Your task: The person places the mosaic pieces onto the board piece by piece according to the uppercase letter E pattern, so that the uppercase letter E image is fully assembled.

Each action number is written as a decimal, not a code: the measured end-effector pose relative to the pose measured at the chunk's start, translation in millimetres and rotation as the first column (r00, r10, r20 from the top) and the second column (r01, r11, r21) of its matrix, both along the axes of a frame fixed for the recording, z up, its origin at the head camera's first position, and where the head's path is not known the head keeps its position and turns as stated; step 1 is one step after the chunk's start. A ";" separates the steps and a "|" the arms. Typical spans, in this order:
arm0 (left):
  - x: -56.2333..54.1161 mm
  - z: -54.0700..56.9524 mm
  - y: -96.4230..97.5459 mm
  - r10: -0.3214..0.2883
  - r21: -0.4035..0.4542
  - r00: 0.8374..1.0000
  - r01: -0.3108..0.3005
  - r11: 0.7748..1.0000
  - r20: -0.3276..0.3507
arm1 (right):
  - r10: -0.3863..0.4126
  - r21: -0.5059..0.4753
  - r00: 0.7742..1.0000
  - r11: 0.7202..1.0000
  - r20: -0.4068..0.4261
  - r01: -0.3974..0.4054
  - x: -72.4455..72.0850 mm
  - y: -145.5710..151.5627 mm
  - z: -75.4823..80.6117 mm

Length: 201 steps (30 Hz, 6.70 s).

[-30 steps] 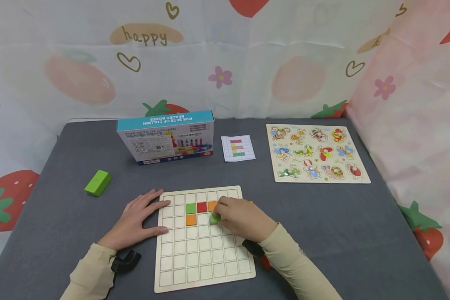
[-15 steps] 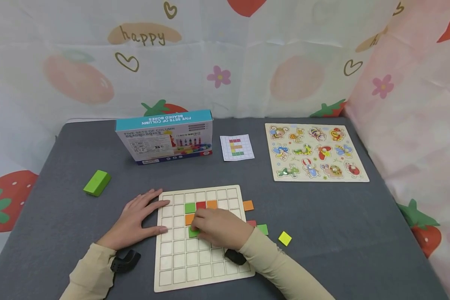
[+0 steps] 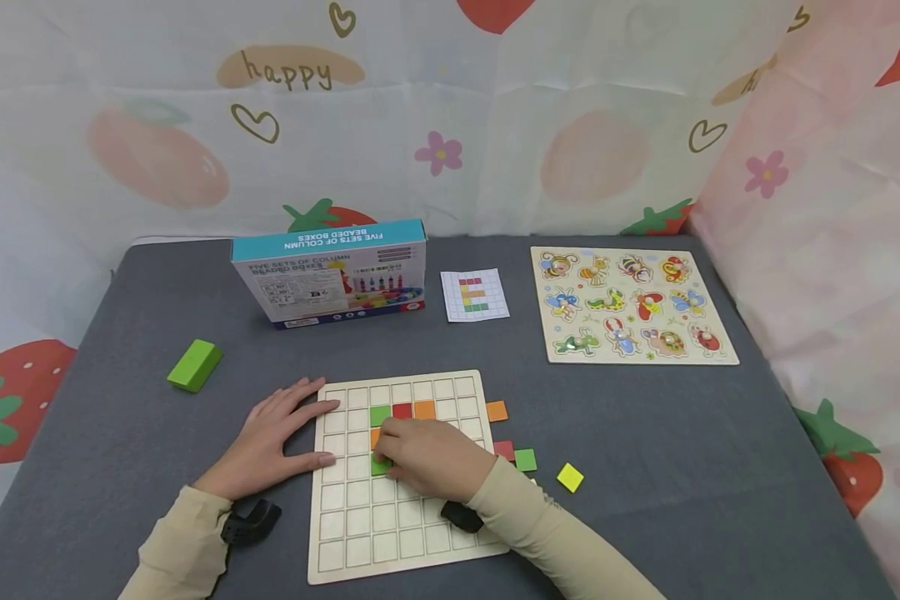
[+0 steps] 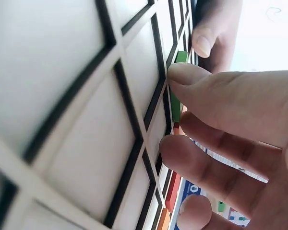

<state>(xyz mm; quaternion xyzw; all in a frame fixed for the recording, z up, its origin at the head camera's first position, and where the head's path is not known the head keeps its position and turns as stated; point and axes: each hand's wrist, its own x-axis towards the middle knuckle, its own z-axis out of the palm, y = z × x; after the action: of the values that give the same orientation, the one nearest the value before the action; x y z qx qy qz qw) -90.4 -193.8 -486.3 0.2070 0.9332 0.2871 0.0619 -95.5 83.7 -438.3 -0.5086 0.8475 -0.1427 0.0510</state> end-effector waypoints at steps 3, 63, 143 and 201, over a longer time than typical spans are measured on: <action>-0.7 0.0 -0.2 0.001 -0.003 1.000 -0.001 1.000 0.003 | -0.010 0.012 1.000 1.000 0.002 0.010 0.0 -0.6 -0.4; 0.2 -0.6 0.3 0.006 -0.024 1.000 -0.006 1.000 0.020 | -0.453 0.038 0.891 0.891 0.038 0.451 -30.9 123.7 -2.0; -0.1 -1.4 2.4 0.007 -0.038 1.000 -0.006 0.999 0.027 | -0.278 -0.017 0.960 0.961 -0.039 0.277 16.0 85.3 19.1; 0.6 -1.1 0.5 -0.001 -0.020 1.000 0.000 1.000 -0.013 | -0.194 -0.007 0.971 0.981 -0.143 0.195 12.8 77.6 14.9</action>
<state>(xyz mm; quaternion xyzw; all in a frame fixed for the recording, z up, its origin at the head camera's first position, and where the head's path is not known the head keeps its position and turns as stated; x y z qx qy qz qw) -89.7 -193.2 -487.4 0.2084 0.9364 0.2764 0.0581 -82.7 161.3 -423.4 -0.4320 0.8952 -0.1073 -0.0224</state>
